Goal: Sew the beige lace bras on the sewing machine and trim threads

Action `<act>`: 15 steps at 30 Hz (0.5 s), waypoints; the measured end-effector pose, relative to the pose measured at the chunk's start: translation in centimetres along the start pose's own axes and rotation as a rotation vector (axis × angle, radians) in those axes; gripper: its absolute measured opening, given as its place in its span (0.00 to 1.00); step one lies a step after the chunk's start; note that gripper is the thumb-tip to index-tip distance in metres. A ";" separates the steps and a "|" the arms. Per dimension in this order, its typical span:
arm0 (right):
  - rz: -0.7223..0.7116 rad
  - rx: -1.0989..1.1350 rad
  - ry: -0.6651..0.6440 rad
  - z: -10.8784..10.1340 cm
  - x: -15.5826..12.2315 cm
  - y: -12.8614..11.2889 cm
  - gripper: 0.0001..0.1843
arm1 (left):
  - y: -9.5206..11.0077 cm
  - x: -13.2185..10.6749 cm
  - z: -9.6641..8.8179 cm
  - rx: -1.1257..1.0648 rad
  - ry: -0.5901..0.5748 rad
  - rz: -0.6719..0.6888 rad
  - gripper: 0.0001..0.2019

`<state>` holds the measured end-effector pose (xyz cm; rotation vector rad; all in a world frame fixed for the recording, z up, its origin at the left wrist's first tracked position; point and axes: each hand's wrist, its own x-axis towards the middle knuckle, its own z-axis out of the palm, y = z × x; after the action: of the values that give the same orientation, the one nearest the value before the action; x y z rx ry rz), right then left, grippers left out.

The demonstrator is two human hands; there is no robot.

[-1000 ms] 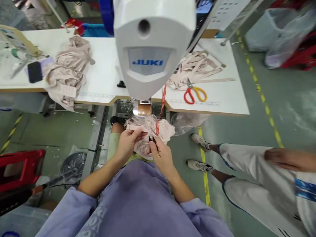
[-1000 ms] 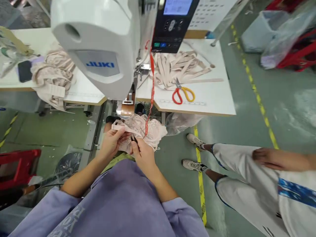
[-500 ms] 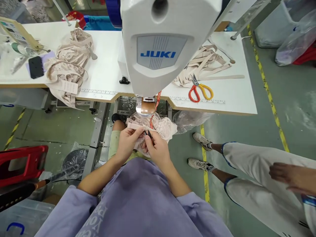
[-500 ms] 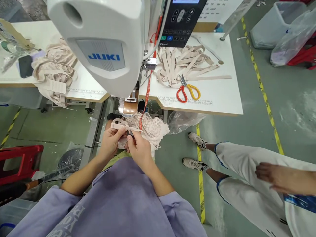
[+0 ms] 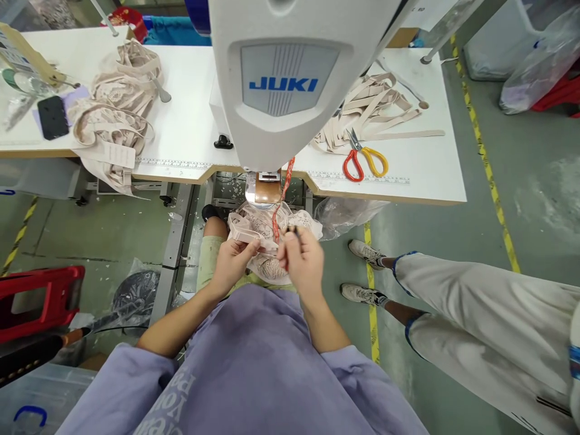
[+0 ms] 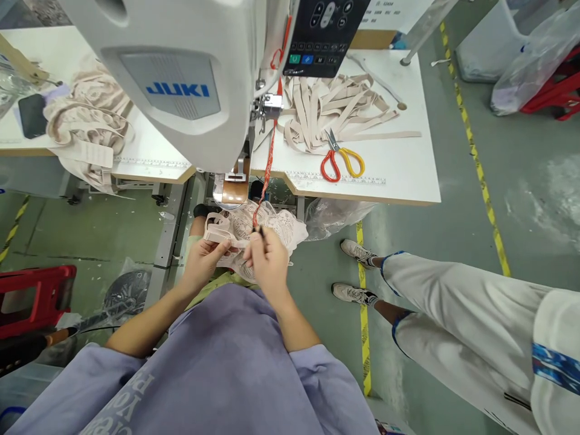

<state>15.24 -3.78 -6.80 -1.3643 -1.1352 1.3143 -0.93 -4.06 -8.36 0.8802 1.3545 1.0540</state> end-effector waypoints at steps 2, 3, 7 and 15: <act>-0.085 0.006 0.152 -0.5 0.2 -0.3 0.14 | -0.8 0.1 -0.2 -0.037 -0.011 -0.062 0.21; -0.133 0.017 0.200 -0.5 0.3 -0.4 0.14 | -1.0 0.2 -0.3 -0.053 -0.016 -0.083 0.21; -0.149 0.382 0.123 -0.4 0.7 -1.0 0.13 | -1.2 0.5 -0.5 -0.089 -0.070 -0.134 0.22; -0.165 0.798 0.400 -7.9 3.8 -1.5 0.18 | -0.4 1.0 -1.7 -0.091 -0.074 -0.157 0.23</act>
<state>23.19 0.12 -5.78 -0.8501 -0.3606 1.1205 -2.65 -3.42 -9.11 0.7267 1.2822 0.9455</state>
